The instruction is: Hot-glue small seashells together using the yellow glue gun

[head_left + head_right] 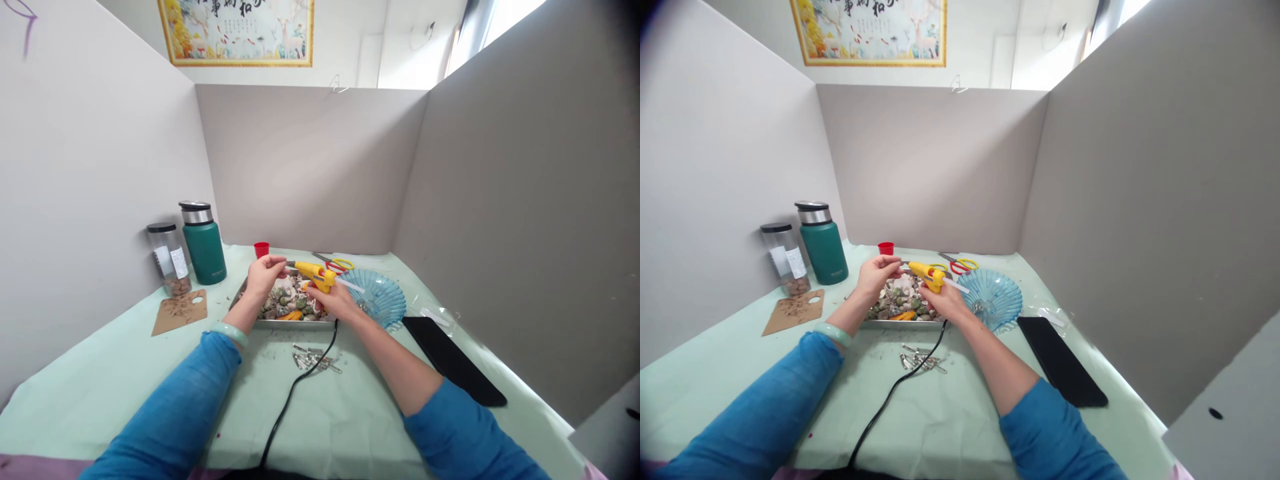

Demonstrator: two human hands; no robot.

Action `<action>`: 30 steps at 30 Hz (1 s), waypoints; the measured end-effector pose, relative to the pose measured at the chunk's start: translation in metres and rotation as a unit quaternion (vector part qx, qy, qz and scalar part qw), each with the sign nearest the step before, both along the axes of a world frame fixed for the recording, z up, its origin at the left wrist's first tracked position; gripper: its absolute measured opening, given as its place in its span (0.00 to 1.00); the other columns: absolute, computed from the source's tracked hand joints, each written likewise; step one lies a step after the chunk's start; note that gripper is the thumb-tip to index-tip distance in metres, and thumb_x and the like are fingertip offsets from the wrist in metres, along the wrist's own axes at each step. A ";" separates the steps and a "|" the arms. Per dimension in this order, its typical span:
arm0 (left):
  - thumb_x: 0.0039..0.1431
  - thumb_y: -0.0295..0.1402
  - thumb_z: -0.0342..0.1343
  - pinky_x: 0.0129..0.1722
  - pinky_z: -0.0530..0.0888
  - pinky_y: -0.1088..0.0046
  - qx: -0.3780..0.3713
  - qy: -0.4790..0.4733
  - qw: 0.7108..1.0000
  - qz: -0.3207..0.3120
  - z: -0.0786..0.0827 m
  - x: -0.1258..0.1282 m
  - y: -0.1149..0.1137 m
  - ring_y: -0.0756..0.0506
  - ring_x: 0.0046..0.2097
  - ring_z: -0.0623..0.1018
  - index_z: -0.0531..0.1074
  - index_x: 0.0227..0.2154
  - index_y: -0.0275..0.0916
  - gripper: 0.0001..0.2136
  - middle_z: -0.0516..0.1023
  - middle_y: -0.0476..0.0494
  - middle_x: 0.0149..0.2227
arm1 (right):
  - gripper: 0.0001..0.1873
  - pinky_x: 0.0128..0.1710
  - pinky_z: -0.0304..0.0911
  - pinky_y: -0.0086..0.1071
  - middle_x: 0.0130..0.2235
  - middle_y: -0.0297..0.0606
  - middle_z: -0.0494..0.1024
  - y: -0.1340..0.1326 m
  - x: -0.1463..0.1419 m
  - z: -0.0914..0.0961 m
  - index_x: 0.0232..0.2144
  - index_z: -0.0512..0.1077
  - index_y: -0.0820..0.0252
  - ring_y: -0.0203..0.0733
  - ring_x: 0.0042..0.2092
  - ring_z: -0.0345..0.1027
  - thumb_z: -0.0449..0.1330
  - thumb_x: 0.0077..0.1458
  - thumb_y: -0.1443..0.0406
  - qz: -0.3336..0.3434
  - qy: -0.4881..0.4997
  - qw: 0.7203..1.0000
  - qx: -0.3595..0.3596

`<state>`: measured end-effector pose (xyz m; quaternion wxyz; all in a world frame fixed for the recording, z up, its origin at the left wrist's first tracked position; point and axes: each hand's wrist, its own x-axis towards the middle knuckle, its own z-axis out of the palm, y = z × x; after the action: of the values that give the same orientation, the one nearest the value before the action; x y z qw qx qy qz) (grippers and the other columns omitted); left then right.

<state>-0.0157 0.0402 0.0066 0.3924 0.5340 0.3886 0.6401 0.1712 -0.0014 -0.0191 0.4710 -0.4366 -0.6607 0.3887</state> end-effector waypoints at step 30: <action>0.41 0.35 0.68 0.30 0.75 0.72 0.012 -0.003 1.000 0.007 -0.007 -0.001 0.007 0.48 0.26 0.78 0.76 0.30 0.32 0.13 0.79 0.45 0.25 | 0.08 0.24 0.60 0.28 0.21 0.28 0.70 -0.001 0.001 0.002 0.34 0.71 0.59 0.34 0.21 0.63 0.60 0.54 0.60 -0.001 -0.034 0.999 -0.002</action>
<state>-0.0162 0.0476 0.0000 0.3827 0.5338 0.3839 0.6490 0.1720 -0.0027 -0.0168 0.4478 -0.4515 -0.6747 0.3747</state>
